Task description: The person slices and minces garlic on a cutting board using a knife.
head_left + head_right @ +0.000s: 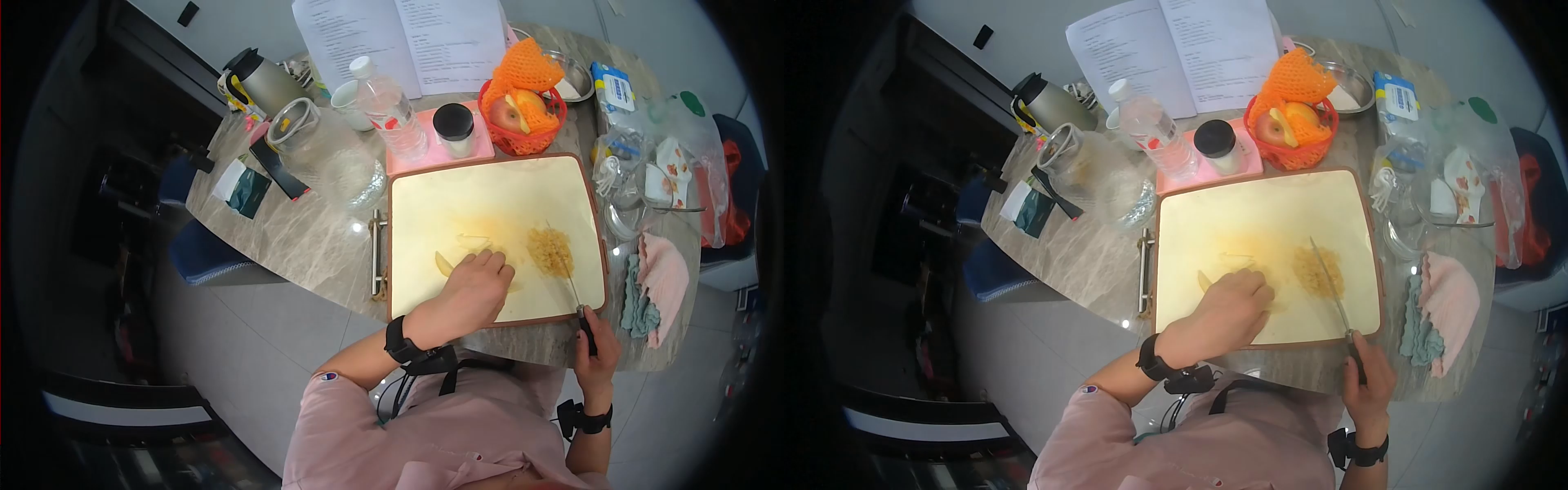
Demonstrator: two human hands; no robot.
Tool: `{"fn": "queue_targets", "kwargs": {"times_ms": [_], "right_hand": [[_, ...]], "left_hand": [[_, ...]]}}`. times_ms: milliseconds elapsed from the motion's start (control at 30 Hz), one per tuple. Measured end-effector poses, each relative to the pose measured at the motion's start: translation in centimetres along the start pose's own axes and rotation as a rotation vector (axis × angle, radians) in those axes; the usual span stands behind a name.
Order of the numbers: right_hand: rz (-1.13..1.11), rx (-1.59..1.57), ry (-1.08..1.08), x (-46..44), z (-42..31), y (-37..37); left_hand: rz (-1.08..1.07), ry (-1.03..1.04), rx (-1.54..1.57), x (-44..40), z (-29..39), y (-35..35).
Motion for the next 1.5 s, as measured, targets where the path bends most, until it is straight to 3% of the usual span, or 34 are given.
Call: {"fn": "queue_targets", "kwargs": {"times_ms": [300, 1000, 1500], "right_hand": [[0.007, -0.002, 0.000, 0.1, -0.1, -0.1], [0.018, 0.006, 0.010, 0.1, 0.0, 0.0], [0.019, -0.001, 0.000, 0.0, 0.0, -0.1]], "left_hand": [[-0.114, -0.049, 0.026, -0.3, -0.8, 1.2], [0.050, -0.065, 0.109, 0.5, -0.6, 0.2], [0.024, -0.040, 0.038, 0.7, 0.0, 0.0]]}}
Point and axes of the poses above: each hand's wrist, its own x-axis away from the middle knuckle, its own y-axis out of the palm, z = x × y, the point moved 8 cm from there along -x, towards the middle knuckle, and after that the axes turned 10 degrees about y, right-handed, at the moved point
